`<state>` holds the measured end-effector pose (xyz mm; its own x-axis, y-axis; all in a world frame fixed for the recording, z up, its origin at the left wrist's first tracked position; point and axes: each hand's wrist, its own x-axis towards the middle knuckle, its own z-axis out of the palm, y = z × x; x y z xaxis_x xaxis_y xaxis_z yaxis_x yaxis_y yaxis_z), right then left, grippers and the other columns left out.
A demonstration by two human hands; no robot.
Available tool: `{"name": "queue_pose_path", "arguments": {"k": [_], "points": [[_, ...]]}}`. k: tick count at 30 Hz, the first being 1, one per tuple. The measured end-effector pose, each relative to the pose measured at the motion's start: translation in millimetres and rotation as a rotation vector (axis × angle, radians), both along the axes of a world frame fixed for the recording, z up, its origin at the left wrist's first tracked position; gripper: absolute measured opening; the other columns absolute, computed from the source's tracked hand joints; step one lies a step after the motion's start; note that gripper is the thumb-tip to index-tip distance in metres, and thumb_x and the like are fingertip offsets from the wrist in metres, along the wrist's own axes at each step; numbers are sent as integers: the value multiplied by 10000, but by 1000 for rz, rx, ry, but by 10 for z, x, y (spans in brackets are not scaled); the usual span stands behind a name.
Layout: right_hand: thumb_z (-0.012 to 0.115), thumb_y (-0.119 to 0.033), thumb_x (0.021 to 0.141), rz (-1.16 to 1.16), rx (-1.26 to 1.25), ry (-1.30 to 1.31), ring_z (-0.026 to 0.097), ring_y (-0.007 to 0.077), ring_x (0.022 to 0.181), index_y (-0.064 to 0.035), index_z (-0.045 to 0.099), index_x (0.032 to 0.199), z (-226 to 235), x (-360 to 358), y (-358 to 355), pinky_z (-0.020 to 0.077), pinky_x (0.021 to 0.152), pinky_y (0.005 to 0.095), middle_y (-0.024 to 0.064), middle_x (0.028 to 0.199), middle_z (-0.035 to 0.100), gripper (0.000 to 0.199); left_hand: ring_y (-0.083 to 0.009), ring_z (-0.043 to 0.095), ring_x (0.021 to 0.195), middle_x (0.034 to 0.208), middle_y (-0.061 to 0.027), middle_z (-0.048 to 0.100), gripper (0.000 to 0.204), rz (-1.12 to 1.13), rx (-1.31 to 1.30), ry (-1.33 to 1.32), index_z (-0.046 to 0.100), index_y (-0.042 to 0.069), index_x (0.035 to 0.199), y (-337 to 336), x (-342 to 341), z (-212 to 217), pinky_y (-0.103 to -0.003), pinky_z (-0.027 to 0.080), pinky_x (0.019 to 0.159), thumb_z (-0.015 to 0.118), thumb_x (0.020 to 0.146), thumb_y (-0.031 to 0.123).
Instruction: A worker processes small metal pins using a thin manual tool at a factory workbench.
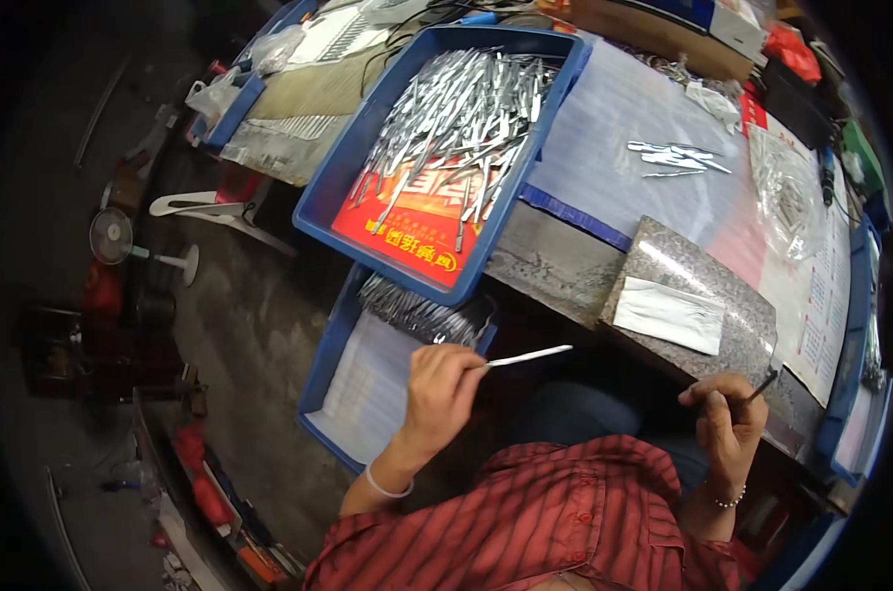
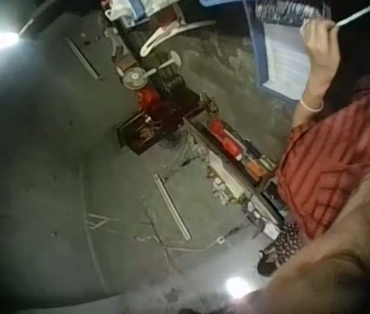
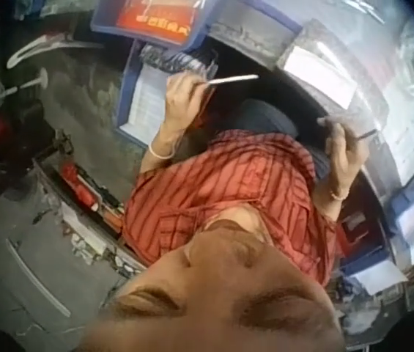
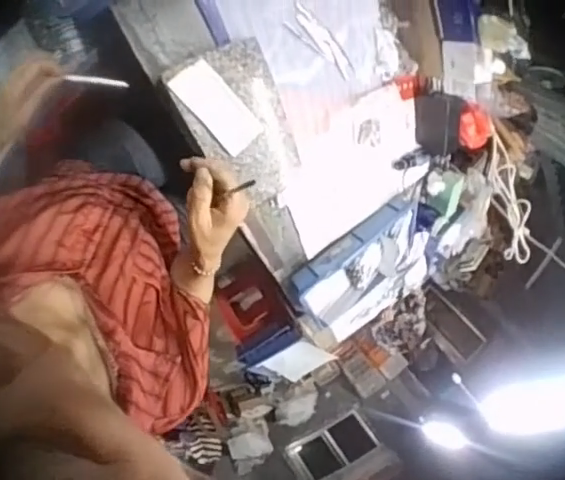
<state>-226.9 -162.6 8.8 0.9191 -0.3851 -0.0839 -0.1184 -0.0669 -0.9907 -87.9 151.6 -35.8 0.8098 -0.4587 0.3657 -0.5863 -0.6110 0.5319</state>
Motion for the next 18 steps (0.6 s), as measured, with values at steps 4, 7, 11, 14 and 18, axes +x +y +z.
{"name": "queue_pose_path", "arguments": {"k": [4,7,11,14,18], "points": [[552,-79,946,9,28,-15,434,25,505,22,613,933,13,23,75,319,460,173,91,838,682,119,-299,623,815,849,-108,657,61,243,122,130,633,40,860,654,-7,-358,-390,449,758,681,825,55],[555,-91,940,-7,124,60,421,37,467,28,605,923,21,90,124,328,427,182,122,822,677,131,-303,628,801,818,-114,657,39,354,118,133,637,32,843,893,92,-738,-393,454,734,666,835,57],[503,-163,981,-6,645,-99,287,54,337,20,543,946,-7,86,6,281,306,211,173,767,615,190,-312,624,786,819,-109,665,37,390,127,28,651,45,853,810,281,-1006,-409,445,739,668,826,65],[439,-237,1029,-63,1264,-190,395,61,517,-11,483,1230,-26,49,-208,377,422,203,159,991,568,306,-317,618,789,833,-100,667,36,342,197,42,662,67,852,710,397,-1117,-423,426,735,658,832,96],[323,-329,1060,-330,1253,-100,518,133,763,-47,395,1397,260,76,-40,542,575,343,188,1181,543,445,-307,599,787,844,-92,638,59,266,291,-46,660,85,882,540,438,-1027,-429,396,735,620,865,124]]}}
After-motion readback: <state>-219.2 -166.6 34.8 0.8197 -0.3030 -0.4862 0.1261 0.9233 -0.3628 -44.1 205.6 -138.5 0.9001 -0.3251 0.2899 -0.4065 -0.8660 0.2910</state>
